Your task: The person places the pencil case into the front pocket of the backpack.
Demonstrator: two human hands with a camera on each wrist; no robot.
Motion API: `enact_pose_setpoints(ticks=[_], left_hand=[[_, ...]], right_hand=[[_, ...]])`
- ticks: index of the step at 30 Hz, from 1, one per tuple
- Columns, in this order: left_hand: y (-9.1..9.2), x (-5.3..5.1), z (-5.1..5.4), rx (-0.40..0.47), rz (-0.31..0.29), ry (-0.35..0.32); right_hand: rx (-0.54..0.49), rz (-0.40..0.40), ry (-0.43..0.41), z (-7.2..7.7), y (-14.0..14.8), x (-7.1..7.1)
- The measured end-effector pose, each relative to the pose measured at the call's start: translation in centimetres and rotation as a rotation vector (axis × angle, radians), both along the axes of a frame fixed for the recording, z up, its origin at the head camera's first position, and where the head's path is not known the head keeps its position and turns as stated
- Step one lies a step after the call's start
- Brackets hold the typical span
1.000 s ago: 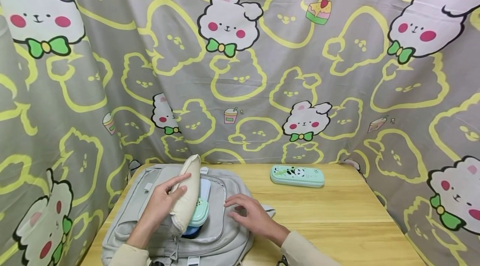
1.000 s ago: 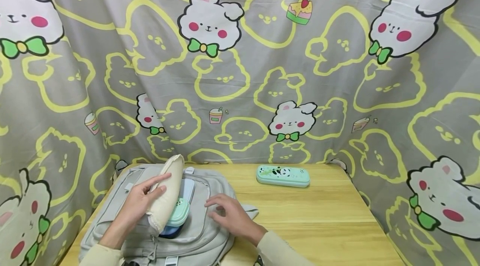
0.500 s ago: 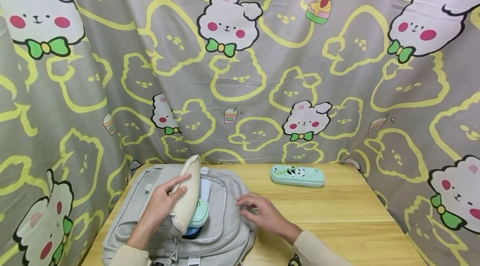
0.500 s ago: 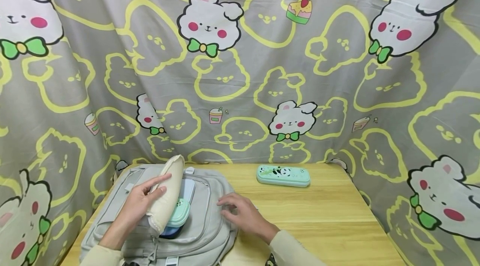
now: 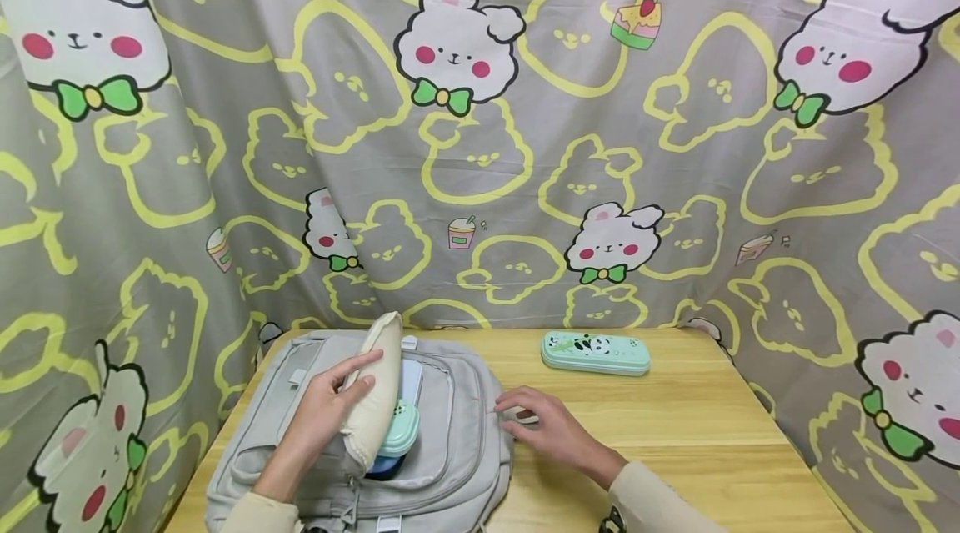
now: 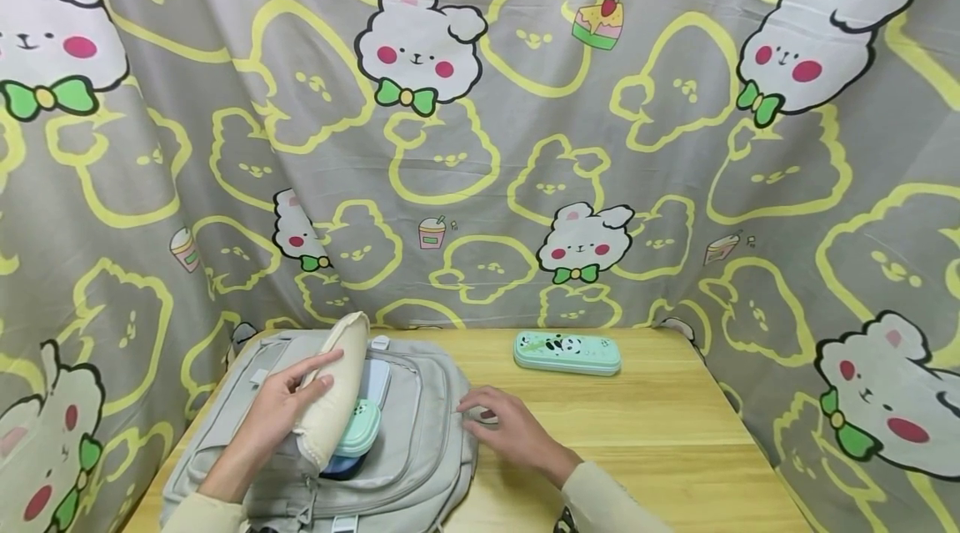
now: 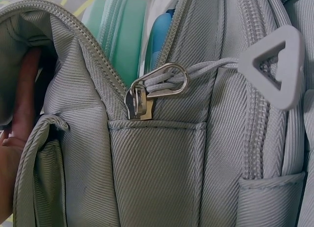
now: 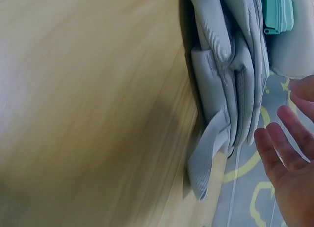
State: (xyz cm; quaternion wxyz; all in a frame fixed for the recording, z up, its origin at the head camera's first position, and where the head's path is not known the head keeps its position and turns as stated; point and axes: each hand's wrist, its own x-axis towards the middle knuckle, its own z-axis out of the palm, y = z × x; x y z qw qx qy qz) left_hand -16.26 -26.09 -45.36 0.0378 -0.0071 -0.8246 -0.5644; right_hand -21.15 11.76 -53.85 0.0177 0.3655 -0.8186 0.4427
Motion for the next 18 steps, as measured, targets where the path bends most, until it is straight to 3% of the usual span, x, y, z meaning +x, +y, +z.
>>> enact_pose_setpoints(ticks=[7, 18], left_hand=[[0.0, 0.0, 0.0, 0.002, -0.005, 0.003], [-0.1, 0.0, 0.0, 0.013, -0.013, -0.013]], right_hand=[[0.008, -0.005, -0.037, 0.4, 1.3, -0.1], [0.028, -0.026, -0.020, 0.4, 3.0, -0.5]])
